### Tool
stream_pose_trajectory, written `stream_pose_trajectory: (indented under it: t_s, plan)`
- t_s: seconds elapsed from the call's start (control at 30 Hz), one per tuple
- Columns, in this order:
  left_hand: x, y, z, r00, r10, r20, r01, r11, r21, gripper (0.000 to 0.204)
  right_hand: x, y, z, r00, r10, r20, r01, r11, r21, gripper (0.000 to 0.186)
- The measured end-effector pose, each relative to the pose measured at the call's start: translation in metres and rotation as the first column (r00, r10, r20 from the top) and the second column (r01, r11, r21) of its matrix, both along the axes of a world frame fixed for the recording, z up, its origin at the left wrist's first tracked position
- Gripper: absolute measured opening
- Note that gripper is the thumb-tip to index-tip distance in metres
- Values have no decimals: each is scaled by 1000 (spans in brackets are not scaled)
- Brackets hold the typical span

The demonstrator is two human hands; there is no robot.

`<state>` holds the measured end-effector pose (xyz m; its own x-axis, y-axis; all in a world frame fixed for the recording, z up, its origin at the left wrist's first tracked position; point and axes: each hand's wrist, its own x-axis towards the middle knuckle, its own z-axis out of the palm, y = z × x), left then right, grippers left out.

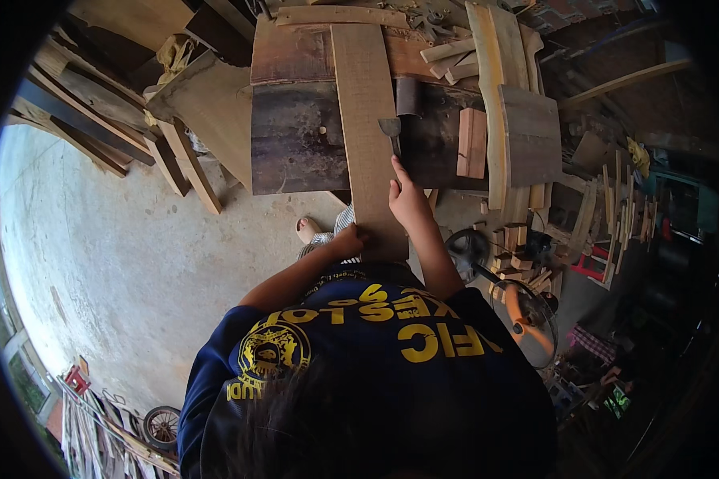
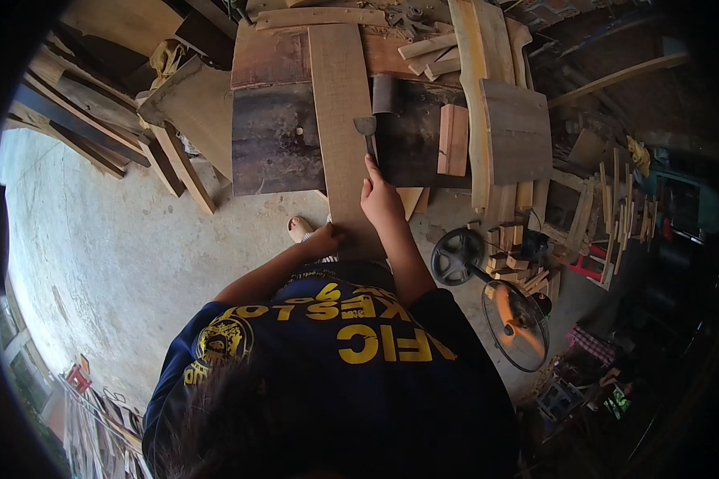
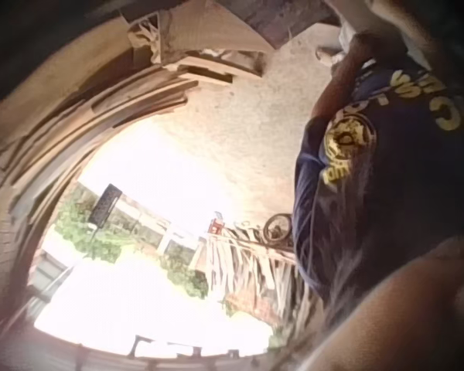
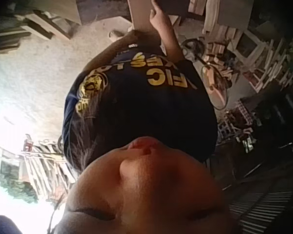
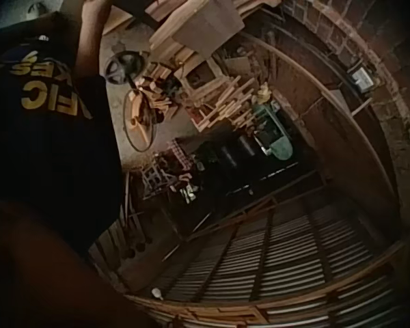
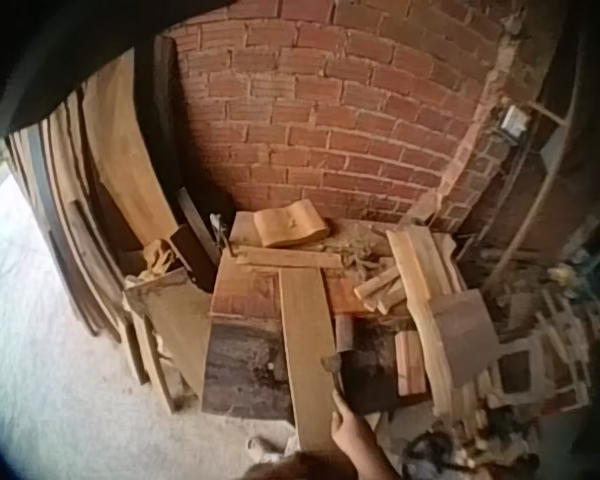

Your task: The person smooths or carves wooden planks using a hand chisel.

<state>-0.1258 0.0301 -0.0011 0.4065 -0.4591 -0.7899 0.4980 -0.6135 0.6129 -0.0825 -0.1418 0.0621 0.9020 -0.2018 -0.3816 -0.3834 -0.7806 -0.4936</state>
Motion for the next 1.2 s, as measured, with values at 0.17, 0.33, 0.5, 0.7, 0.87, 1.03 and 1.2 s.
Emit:
stream_pose_trajectory:
  t_s: [0.17,0.33,0.5,0.7,0.87,1.03,1.2]
  plan:
    - [0,1,-2,988,-97,116,98,995,-4,52,-58,-3,36,994,36,-105,-31,998,51,51]
    - [-3,9,-1,981,-92,173,101,994,-43,52,-102,-5,46,995,100,-15,-98,992,79,48]
    - [3,4,11,980,-139,143,137,990,26,50,-70,4,33,999,18,-30,-15,997,72,48]
    - [-1,1,6,987,-92,133,91,996,16,48,51,9,-9,997,-37,73,37,999,-5,46]
    - [-3,2,-6,996,-61,62,62,998,-30,49,100,10,2,997,-75,27,75,997,20,47]
    - [2,7,9,981,-96,169,104,994,-39,50,54,6,5,1000,-16,-18,16,1000,-9,49]
    - [0,8,-3,988,-108,113,113,993,-39,52,-43,4,37,996,-14,-83,22,995,101,46]
